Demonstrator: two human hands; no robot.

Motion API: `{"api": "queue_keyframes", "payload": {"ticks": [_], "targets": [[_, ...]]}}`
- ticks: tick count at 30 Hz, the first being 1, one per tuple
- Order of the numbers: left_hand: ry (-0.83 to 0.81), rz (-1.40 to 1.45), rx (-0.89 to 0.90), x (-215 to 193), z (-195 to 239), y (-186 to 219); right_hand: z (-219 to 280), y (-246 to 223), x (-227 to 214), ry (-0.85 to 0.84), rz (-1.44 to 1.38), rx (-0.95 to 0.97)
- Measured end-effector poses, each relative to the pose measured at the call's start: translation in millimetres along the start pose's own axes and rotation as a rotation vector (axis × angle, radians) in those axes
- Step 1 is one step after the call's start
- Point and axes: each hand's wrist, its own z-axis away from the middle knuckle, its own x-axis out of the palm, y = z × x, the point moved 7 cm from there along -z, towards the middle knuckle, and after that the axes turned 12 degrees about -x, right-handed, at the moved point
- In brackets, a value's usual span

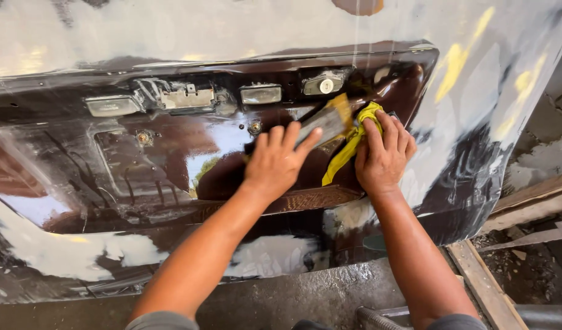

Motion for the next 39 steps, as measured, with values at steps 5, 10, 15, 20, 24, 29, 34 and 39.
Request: {"api": "queue_keyframes", "payload": {"ticks": [5, 10, 15, 20, 24, 29, 34, 39], "targets": [[0.046, 0.023, -0.109, -30, 56, -52, 2, 4, 1, -0.005, 0.002, 0.008], [0.021, 0.035, -0.122, -23, 35, -41, 2, 2, 1, 0.021, 0.021, 0.011], [-0.003, 0.010, -0.005, 3, -7, 5, 3, 1, 1, 0.024, 0.021, 0.014], [0.012, 0.055, -0.132, -24, 46, -47, 4, 1, -3, 0.022, 0.007, 0.018], [0.026, 0.027, -0.190, -28, 58, -56, -1, -1, -3, 0.018, -0.015, 0.019], [0.014, 0.068, -0.101, -1, 0, -4, 2, -1, -5, 0.025, -0.016, -0.001], [0.023, 0.127, -0.090, -11, 29, -15, 2, -1, -2, 0.023, 0.002, 0.003], [0.020, 0.083, -0.216, -31, 73, -47, 3, 1, 0, 0.026, 0.020, 0.023]]}}
